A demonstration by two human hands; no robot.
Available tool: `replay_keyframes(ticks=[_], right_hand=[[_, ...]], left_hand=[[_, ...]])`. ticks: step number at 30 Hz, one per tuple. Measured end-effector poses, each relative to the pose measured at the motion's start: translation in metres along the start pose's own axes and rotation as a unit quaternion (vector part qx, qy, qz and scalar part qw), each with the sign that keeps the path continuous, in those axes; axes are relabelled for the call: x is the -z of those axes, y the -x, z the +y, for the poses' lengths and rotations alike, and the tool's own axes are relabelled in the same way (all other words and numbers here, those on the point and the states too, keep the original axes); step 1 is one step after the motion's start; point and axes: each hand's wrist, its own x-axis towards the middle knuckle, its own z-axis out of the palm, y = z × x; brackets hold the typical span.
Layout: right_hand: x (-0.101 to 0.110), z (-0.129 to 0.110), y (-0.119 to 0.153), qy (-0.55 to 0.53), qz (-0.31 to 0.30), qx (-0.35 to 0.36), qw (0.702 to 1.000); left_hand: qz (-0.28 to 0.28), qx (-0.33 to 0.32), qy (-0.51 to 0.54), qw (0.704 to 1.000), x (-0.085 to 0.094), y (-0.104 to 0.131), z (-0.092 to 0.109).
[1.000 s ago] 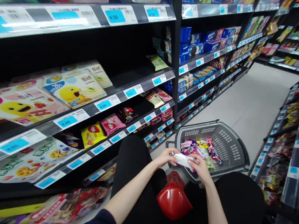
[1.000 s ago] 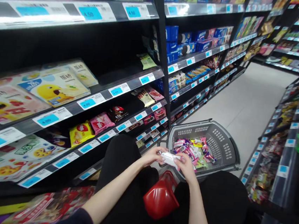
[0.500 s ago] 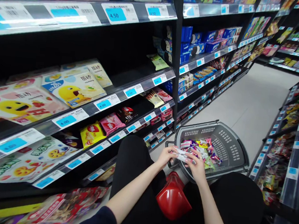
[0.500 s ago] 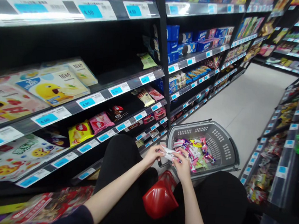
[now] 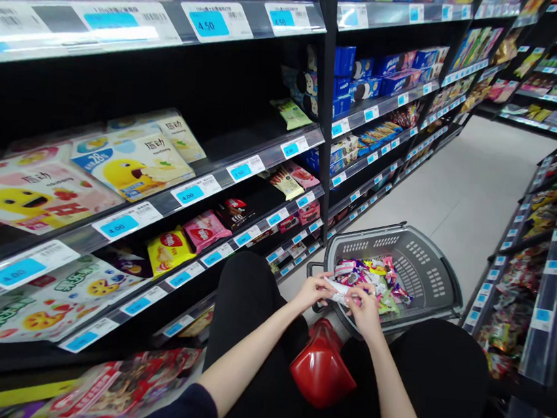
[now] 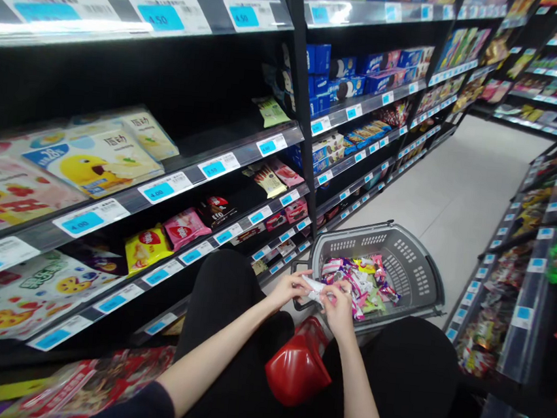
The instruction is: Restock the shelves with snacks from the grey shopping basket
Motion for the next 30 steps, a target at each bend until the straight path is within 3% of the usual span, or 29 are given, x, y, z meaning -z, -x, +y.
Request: replay_keyframes(ticks=[2,5,12,17,22,27,30], right_hand=[[0.001,-0.002,0.0,-0.005,0.003,-0.005,1.0],[0.003,-0.004,0.001,-0.024,0.009,-0.014,1.0],[0.003,-0.003,0.0,-0.075,0.009,-0.04,0.996],[-0.001,0.004,-0.005,-0.169,0.08,-0.105,0.977],[-0.005,0.012,-0.007,-0.224,0.105,-0.15,0.957],[-0.007,0.01,-0.007,-0.285,0.111,-0.145,0.941],[-0.008,0.007,-0.006,-0.322,0.112,-0.15,0.928]], left_hand=[[-0.029,-0.025,-0.041,0.998,0.001,0.0,0.001],[-0.024,-0.053,-0.062,0.996,-0.001,0.001,0.001],[-0.006,-0.038,-0.023,0.999,-0.005,0.0,-0.002],[-0.032,-0.027,0.026,0.999,-0.002,0.001,0.0],[0.03,-0.028,0.037,0.998,-0.006,0.001,0.003],[0.114,-0.03,0.018,0.993,-0.006,-0.003,0.0],[0.131,-0.021,0.066,0.989,-0.006,-0.005,-0.002]])
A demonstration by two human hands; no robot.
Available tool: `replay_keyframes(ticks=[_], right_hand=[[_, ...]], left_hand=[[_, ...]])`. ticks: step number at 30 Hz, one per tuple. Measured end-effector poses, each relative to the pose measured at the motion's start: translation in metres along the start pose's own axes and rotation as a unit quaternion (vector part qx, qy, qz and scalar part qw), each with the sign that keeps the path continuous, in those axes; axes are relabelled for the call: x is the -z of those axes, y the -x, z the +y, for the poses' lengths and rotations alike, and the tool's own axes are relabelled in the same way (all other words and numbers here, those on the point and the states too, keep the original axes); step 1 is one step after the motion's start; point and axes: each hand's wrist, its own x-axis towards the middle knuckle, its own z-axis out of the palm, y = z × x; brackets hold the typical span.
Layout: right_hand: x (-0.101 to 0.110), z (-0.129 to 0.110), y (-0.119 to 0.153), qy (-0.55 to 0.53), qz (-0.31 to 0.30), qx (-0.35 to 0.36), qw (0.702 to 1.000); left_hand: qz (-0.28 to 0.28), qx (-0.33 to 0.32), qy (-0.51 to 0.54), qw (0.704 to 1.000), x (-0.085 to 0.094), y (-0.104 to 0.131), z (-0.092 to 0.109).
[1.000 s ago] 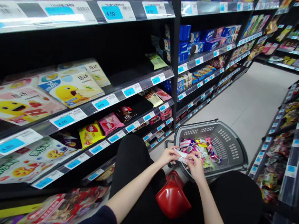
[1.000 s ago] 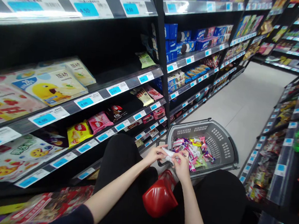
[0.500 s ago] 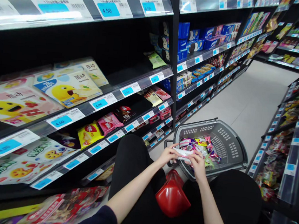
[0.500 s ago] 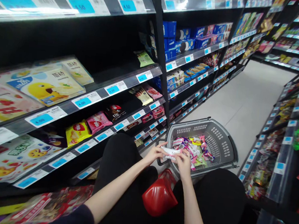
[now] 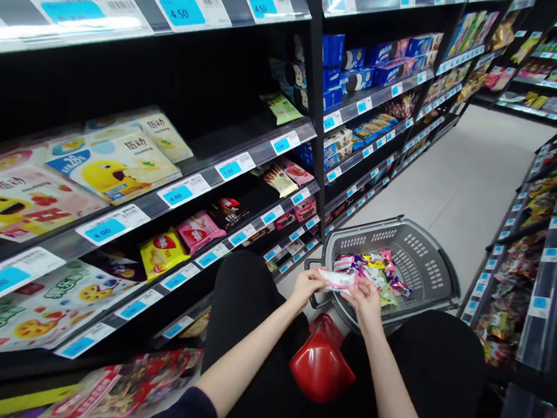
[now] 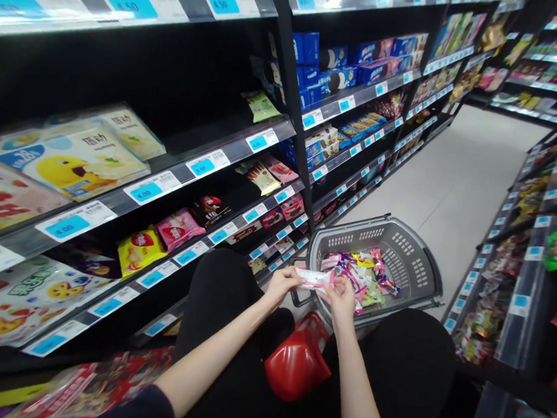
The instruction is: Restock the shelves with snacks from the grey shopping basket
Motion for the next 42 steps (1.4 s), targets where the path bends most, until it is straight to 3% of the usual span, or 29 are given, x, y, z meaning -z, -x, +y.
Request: replay_keyframes(ticks=[6,15,22,26,28,31,34,36,42], right_hand=[[-0.005,-0.002,0.005,-0.029,0.004,-0.004,1.0],[-0.008,-0.004,0.01,-0.049,0.046,0.028,0.997],[-0.003,-0.014,0.007,-0.044,0.01,0.02,0.999],[0.004,-0.019,0.005,-0.021,0.004,0.019,1.0],[0.007,-0.015,0.004,0.013,0.016,0.014,1.0],[0.009,-0.006,0.004,0.096,0.038,0.023,0.994],[0.009,-0.001,0.002,0.144,0.065,0.077,0.984],[0.009,-0.002,0.0,0.158,0.081,0.098,0.979],[0.007,-0.003,0.002,0.142,-0.016,0.041,0.989]], left_hand=[[-0.015,0.05,0.137,0.989,0.001,0.001,0.003],[-0.013,0.082,0.198,0.977,0.001,0.003,0.005],[-0.131,0.159,0.145,0.968,0.012,0.0,0.014],[-0.199,0.126,0.155,0.96,0.012,0.004,0.013],[-0.201,0.095,0.164,0.961,0.009,0.005,0.011],[-0.137,0.028,0.155,0.978,0.005,0.005,0.008],[-0.062,-0.042,0.125,0.989,0.002,0.002,0.004],[-0.044,-0.061,0.109,0.991,0.002,0.001,0.002],[-0.113,-0.024,0.118,0.986,0.012,-0.001,0.003]])
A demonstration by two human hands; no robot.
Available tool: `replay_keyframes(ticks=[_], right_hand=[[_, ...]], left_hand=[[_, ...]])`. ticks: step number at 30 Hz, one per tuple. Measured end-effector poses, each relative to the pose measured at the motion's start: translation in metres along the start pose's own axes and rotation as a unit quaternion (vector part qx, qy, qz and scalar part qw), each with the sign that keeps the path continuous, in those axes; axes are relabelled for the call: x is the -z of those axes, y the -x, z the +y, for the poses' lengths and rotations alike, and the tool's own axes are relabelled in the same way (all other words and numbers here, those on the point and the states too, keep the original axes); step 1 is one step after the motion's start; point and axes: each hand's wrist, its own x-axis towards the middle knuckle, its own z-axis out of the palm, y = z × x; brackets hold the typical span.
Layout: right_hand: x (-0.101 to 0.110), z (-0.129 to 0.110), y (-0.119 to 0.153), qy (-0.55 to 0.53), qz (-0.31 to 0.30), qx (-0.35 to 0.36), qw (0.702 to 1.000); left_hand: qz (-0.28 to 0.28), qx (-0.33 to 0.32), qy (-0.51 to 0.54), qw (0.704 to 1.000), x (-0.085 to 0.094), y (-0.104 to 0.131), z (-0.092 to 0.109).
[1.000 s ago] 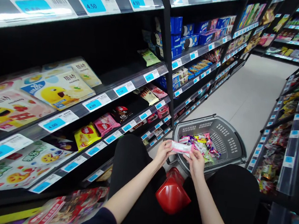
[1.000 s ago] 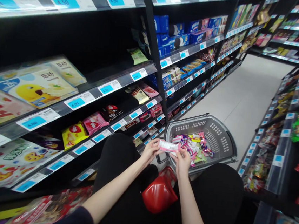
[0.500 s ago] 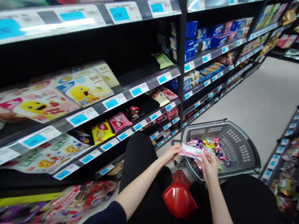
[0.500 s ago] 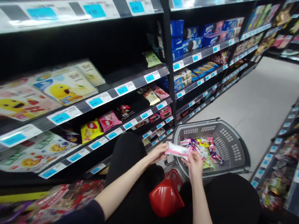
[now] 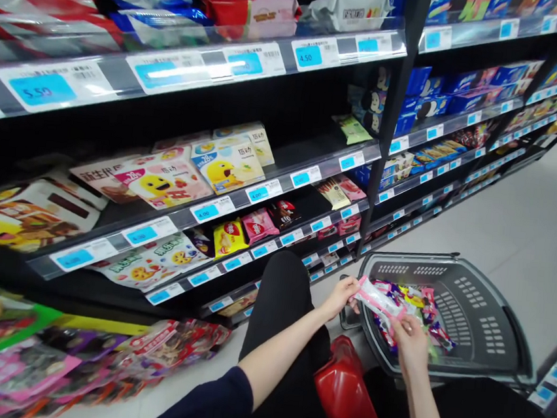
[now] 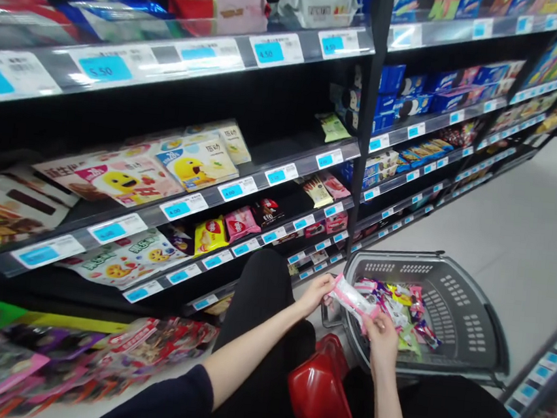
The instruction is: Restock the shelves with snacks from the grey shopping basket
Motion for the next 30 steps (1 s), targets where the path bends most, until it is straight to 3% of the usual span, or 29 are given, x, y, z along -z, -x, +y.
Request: replay_keyframes(ticks=[5,8,14,17,25,30], right_hand=[[0.001,-0.006,0.004,-0.024,-0.028,-0.021,0.999],[0.004,-0.012,0.005,-0.041,-0.033,-0.027,0.998],[0.0,-0.006,0.008,-0.068,-0.046,-0.093,0.992],[-0.002,-0.003,0.009,-0.055,-0.083,-0.124,0.987],[-0.002,-0.002,0.01,0.031,-0.103,-0.061,0.992],[-0.003,-0.005,0.011,0.009,-0.116,-0.054,0.992]], left_hand=[[-0.075,0.102,-0.021,0.992,0.003,0.003,0.006],[-0.081,0.132,-0.027,0.988,0.002,0.005,0.009],[-0.1,0.112,-0.003,0.989,-0.003,0.008,0.008],[-0.106,0.104,-0.002,0.989,-0.004,0.008,0.007],[-0.091,0.099,0.015,0.991,-0.003,0.004,0.0],[-0.085,0.105,0.043,0.99,0.0,0.001,-0.003]])
